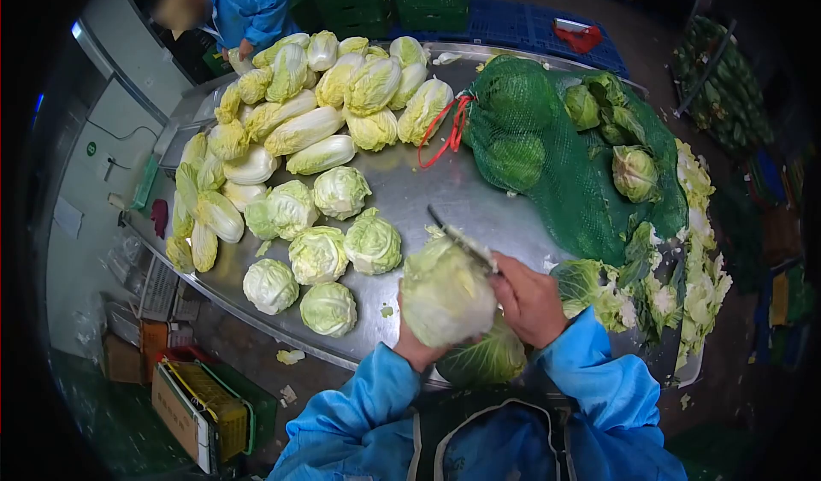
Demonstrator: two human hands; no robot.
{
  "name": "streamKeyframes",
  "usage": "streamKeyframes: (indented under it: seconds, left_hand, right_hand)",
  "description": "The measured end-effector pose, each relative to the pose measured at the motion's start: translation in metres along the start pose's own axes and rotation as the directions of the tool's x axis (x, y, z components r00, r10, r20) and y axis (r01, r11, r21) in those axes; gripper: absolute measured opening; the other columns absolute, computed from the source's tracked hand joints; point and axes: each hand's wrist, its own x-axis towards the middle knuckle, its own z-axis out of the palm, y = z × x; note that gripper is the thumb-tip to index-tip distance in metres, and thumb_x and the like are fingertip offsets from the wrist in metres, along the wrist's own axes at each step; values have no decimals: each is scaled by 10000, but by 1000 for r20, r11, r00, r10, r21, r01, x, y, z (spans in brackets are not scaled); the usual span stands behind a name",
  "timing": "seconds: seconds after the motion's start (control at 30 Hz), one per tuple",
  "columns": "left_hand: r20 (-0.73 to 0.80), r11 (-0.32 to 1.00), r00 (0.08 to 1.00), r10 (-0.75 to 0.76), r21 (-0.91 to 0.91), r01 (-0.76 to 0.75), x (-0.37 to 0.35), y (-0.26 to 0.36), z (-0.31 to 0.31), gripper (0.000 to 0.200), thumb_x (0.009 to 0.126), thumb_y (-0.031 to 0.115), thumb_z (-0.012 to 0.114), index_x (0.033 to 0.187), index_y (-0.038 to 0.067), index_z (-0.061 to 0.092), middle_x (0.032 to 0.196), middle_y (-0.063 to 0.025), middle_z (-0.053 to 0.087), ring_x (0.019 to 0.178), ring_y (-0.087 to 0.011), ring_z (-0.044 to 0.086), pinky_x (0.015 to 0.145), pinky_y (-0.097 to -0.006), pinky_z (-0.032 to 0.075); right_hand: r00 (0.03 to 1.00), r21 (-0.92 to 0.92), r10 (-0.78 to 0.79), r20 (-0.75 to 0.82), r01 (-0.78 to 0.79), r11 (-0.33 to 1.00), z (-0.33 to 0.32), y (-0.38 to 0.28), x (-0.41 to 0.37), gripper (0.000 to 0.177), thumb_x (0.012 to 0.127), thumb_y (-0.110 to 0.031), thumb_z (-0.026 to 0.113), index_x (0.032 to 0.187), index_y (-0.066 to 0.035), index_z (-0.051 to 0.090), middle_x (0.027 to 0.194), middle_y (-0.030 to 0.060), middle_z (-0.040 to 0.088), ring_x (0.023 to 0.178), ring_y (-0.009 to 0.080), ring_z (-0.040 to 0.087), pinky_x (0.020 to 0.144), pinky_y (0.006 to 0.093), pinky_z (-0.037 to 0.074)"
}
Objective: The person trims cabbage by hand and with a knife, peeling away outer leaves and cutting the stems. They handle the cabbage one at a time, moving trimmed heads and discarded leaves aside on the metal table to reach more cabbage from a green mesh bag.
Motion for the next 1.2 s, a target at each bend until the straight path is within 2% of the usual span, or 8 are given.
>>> streamKeyframes:
  seconds: [0.1,0.2,0.27,0.43,0.63,0.7,0.97,1.2]
  left_hand:
    - [11,997,1000,-25,71,24,-2,17,10,676,920,595,322,1424,145,322,1406,-121,412,1247,-342,449,975,-563,417]
    - [252,306,928,-273,-892,332,-5,2,-7,756,780,530,678,1351,123,393,1282,-86,506,1182,-296,486,1036,-451,379]
    - [126,745,935,-332,-573,342,-10,5,-16,896,712,645,675,1360,119,349,1291,-82,475,1182,-275,480,1019,-434,395]
    - [100,910,981,-164,-370,190,-1,25,-41,1020,595,464,822,1381,119,270,1218,-86,505,1169,-215,488,1009,-339,386]
    - [66,999,997,34,-24,-33,14,39,-39,1116,461,146,854,1382,96,226,1278,-124,487,1198,-235,462,1023,-354,365]
    - [26,999,999,18,-31,-17,14,45,-36,1135,443,133,864,1380,89,223,1275,-124,490,1201,-239,459,1030,-358,356]
    - [5,994,997,71,78,-71,2,43,-58,1209,426,240,920,1383,87,197,1290,-164,478,1200,-267,469,1039,-384,357]
    - [44,964,999,-13,264,1,6,62,-48,1198,445,92,884,1414,85,178,1284,-133,474,1197,-246,450,1046,-364,336]
  right_hand:
    - [994,102,72,-86,-63,993,6,33,-3,311,912,-230,557,1178,-69,565,923,100,688,647,206,660,536,326,508]
    - [773,598,632,60,-535,597,-17,62,-6,316,965,-276,486,1162,-50,584,859,53,692,443,94,492,421,267,380]
    - [722,700,691,-20,-483,526,-36,76,-16,332,975,-284,467,1176,-45,581,845,37,691,405,61,425,398,249,336]
    - [905,203,423,45,-423,883,-29,119,-80,595,888,-244,601,1365,27,369,1182,185,583,849,165,642,689,237,515]
    - [644,286,419,640,-705,648,-31,-16,-9,708,748,-55,739,1368,-31,399,1307,180,518,998,172,616,769,274,521]
    - [995,324,-32,96,0,946,5,-4,-18,530,753,-51,733,1245,-50,536,1206,98,590,800,97,618,621,248,502]
    - [686,676,722,85,-572,464,-10,47,-8,378,769,-61,718,1123,-23,591,736,3,626,485,23,438,435,201,353]
    - [984,325,-39,175,-21,945,19,-4,-2,497,744,-123,758,1183,-21,548,1053,126,625,877,224,650,734,328,519]
